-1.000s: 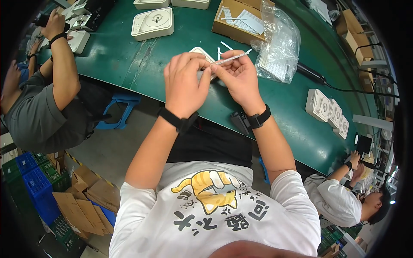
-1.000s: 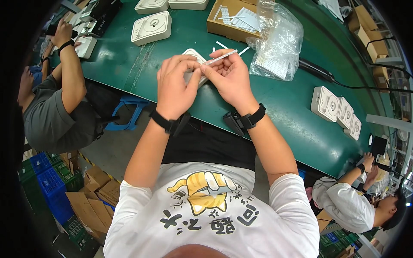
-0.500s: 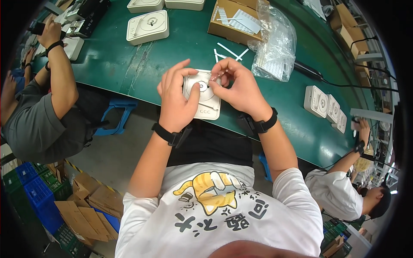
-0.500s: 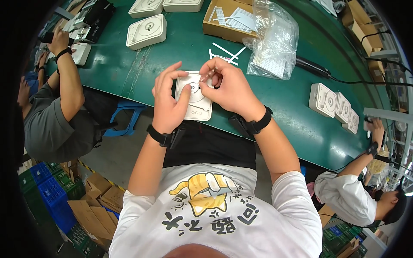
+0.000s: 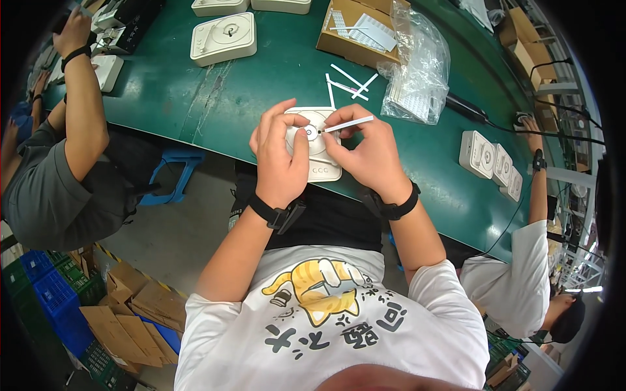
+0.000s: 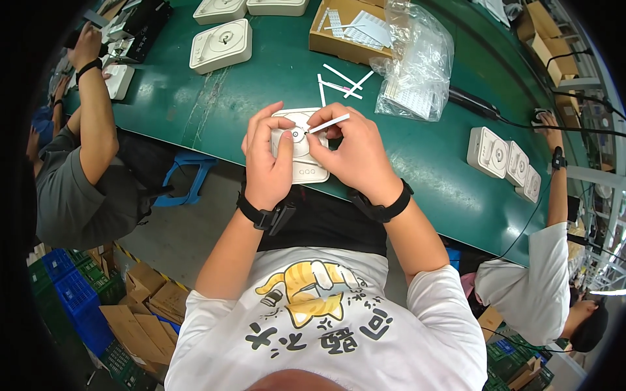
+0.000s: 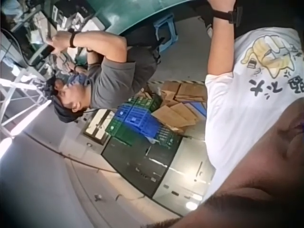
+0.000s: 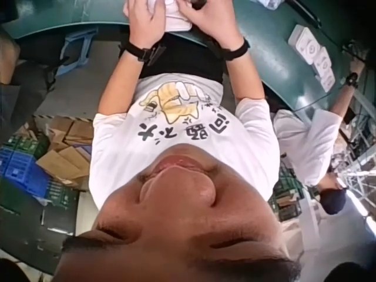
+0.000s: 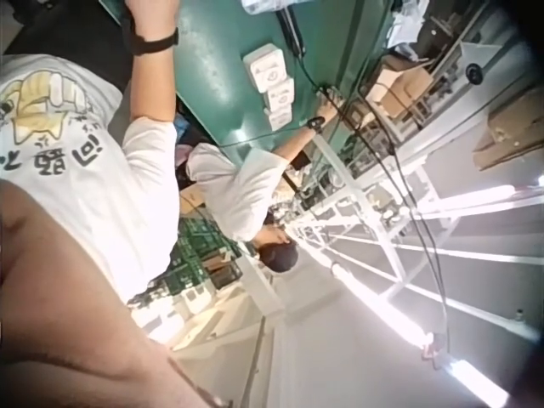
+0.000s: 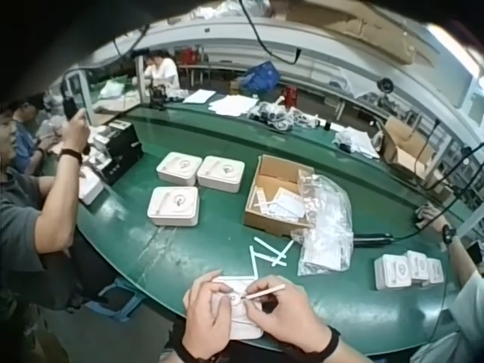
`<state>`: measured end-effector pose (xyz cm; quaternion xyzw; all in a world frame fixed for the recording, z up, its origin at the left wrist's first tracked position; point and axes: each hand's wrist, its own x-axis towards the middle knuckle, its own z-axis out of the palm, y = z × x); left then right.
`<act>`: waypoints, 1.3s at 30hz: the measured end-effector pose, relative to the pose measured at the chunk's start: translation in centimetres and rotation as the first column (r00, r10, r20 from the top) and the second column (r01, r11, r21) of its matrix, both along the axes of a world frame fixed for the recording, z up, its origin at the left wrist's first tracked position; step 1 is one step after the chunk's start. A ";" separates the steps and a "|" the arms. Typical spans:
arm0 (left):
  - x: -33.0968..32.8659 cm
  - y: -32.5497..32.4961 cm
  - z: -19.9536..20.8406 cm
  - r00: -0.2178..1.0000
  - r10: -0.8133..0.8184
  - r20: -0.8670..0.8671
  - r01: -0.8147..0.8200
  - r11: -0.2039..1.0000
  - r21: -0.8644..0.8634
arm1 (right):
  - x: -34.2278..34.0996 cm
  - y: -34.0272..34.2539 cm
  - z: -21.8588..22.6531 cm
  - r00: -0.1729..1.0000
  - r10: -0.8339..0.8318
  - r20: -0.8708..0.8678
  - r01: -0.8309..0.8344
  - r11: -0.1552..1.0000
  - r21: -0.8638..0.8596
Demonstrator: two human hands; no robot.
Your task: The person picks up a white plastic housing, inserts a small metal component into the center, and presses a thin white strip onto the surface before setting it aside and repeating the process.
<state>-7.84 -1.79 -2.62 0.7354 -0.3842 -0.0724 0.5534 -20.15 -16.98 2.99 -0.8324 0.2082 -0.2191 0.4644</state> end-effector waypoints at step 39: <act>5.5 -1.2 2.6 0.953 -0.263 -0.148 0.266 0.964 -0.001 | 0.5 1.8 -1.1 0.993 -0.067 0.095 0.094 0.944 -0.315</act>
